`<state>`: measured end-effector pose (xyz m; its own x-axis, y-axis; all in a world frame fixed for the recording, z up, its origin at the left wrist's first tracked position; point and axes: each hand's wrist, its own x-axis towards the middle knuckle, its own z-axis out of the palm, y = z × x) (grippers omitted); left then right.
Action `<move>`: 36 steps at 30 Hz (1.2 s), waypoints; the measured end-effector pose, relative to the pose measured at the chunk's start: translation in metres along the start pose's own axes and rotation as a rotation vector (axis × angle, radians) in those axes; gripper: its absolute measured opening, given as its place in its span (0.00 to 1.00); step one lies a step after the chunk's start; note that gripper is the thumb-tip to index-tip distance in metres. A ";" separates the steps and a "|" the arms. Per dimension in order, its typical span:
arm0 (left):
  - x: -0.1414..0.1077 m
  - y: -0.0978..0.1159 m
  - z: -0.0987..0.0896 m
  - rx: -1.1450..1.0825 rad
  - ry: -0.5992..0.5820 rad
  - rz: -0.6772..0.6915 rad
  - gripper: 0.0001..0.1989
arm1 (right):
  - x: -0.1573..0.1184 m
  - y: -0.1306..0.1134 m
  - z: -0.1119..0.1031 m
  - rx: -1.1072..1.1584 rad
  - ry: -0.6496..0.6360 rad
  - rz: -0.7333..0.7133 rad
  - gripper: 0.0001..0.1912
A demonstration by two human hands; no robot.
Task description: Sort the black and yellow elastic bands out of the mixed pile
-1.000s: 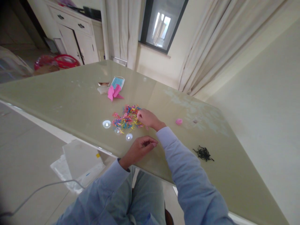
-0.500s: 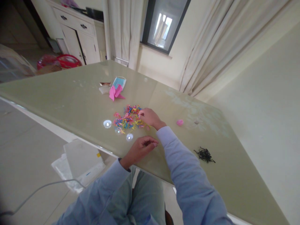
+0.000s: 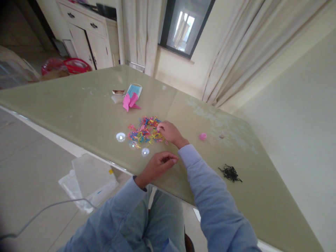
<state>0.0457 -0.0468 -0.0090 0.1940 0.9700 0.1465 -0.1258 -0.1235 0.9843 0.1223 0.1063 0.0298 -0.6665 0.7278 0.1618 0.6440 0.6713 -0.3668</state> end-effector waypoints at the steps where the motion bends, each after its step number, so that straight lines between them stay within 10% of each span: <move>1: 0.000 0.000 0.000 -0.003 0.002 -0.001 0.12 | -0.003 0.000 0.000 0.043 0.028 0.004 0.10; 17: 0.001 0.003 -0.002 -0.047 0.019 0.013 0.10 | -0.097 -0.051 -0.018 1.130 0.231 0.431 0.16; 36: 0.000 0.004 -0.008 0.093 0.113 -0.047 0.14 | -0.201 -0.054 -0.046 1.374 0.631 0.475 0.13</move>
<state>0.0374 -0.0458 -0.0057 0.0858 0.9920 0.0928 -0.0278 -0.0907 0.9955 0.2390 -0.0701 0.0593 -0.0298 0.9995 0.0057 -0.3099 -0.0038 -0.9508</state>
